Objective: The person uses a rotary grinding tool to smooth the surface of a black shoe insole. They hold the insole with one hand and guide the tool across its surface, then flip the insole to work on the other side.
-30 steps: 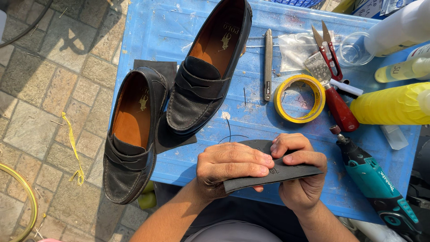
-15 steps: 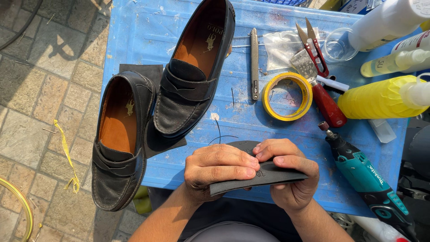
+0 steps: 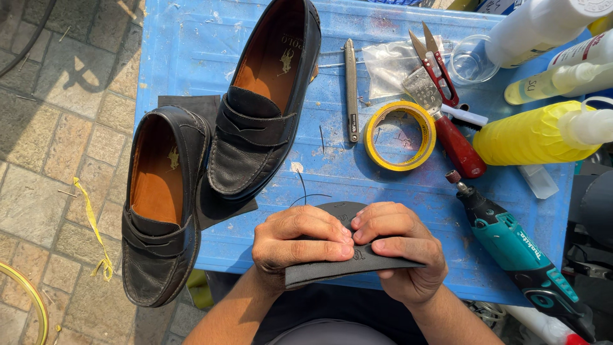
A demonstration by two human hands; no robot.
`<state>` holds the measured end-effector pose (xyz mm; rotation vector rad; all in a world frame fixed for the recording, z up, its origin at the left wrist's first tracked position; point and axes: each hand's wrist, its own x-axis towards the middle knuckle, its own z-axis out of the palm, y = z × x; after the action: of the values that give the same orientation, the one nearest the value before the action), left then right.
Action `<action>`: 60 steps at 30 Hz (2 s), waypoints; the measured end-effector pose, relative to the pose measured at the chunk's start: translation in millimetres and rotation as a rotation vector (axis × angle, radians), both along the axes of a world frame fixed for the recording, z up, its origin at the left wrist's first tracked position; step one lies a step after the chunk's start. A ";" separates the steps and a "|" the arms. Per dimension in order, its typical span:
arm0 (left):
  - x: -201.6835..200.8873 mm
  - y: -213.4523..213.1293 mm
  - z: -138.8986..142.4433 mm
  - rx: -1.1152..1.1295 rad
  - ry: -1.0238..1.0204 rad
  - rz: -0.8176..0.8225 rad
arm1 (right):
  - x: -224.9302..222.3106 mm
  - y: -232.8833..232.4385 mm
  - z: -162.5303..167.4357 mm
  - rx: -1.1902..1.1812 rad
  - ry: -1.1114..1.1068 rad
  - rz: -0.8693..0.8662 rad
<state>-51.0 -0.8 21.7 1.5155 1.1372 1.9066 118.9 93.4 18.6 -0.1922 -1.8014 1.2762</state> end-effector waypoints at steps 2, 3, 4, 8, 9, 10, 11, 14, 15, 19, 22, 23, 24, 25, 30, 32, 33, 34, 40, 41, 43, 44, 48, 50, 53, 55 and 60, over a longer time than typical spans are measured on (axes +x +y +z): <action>-0.6 -0.9 0.1 -0.011 0.007 0.006 | -0.5 0.6 0.6 -0.007 0.016 0.007; -0.7 -1.1 0.1 -0.016 0.010 0.009 | -0.3 1.3 0.8 -0.004 0.018 0.009; -0.7 -1.1 -0.1 -0.014 0.012 0.011 | -0.4 1.9 0.7 -0.001 0.021 0.011; 0.8 0.1 -1.6 -0.006 0.026 0.024 | 1.1 2.2 0.2 -0.031 0.008 0.035; 1.2 0.4 -2.1 -0.004 0.032 0.031 | 1.1 1.9 -0.2 -0.035 0.010 0.032; 1.3 0.2 -2.3 -0.005 0.032 0.030 | 1.1 1.6 -0.5 -0.039 0.012 0.030; 1.2 -0.2 -2.3 -0.007 0.033 0.029 | 1.2 1.2 -0.5 -0.043 0.014 0.029; 1.2 -1.1 -2.1 -0.013 0.043 0.037 | 0.8 1.1 -0.2 -0.039 0.010 0.022; 1.3 -1.4 -1.7 -0.016 0.047 0.042 | 0.5 1.4 0.2 -0.023 0.007 0.023; 0.0 0.1 1.3 0.031 0.080 0.074 | -3.2 2.2 0.3 0.058 0.036 0.000; -0.7 -0.6 6.3 0.088 0.150 0.118 | -3.8 1.9 0.7 0.112 0.022 -0.022; -2.2 -3.4 9.2 0.094 0.201 0.120 | -3.0 1.9 1.0 0.126 0.006 -0.029; -2.7 -6.0 12.0 0.097 0.251 0.123 | -1.5 1.7 1.7 0.112 0.001 -0.020; -1.5 -7.8 14.3 0.078 0.232 0.115 | 0.5 2.1 2.4 0.097 -0.002 -0.007; -0.6 -9.8 20.0 0.034 0.145 0.072 | 4.5 3.7 4.3 0.081 -0.009 0.026; -2.2 -7.8 20.3 0.042 0.152 0.059 | 3.9 3.1 5.5 0.049 0.001 0.060; -2.6 -7.1 20.6 0.048 0.154 0.051 | 3.1 2.8 5.8 0.040 0.006 0.064; -2.3 -7.4 21.5 0.030 0.154 0.045 | 1.7 2.5 6.0 0.032 0.013 0.069; 3.9 -10.3 25.0 -0.019 0.154 0.057 | -4.1 3.9 5.0 0.130 0.071 0.044; 4.4 -10.4 24.6 -0.018 0.151 0.061 | -3.0 4.4 5.2 0.152 0.055 0.040; 5.7 -10.6 23.4 -0.015 0.142 0.073 | -1.5 3.5 4.5 0.139 0.056 0.034; 6.8 -10.3 22.5 -0.013 0.137 0.078 | -0.8 3.4 3.8 0.133 0.057 0.031; 10.4 -11.0 19.4 -0.017 0.111 0.078 | 0.0 5.1 -0.2 0.153 0.075 0.040; 11.2 -12.4 19.1 -0.033 0.108 0.078 | -0.3 5.6 -1.7 0.164 0.099 0.046; 12.3 -13.6 18.9 -0.047 0.096 0.084 | 1.6 4.3 -1.4 0.157 0.074 0.030; 13.4 -13.5 18.6 -0.050 0.083 0.087 | 4.2 2.5 -0.2 0.134 0.040 0.024; 14.6 -12.6 18.2 -0.043 0.077 0.091 | 6.3 3.0 -1.5 0.100 0.049 0.040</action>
<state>-36.4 -13.4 39.9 1.5502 1.2932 1.8839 125.2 96.5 17.1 -0.0698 -1.8300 1.2050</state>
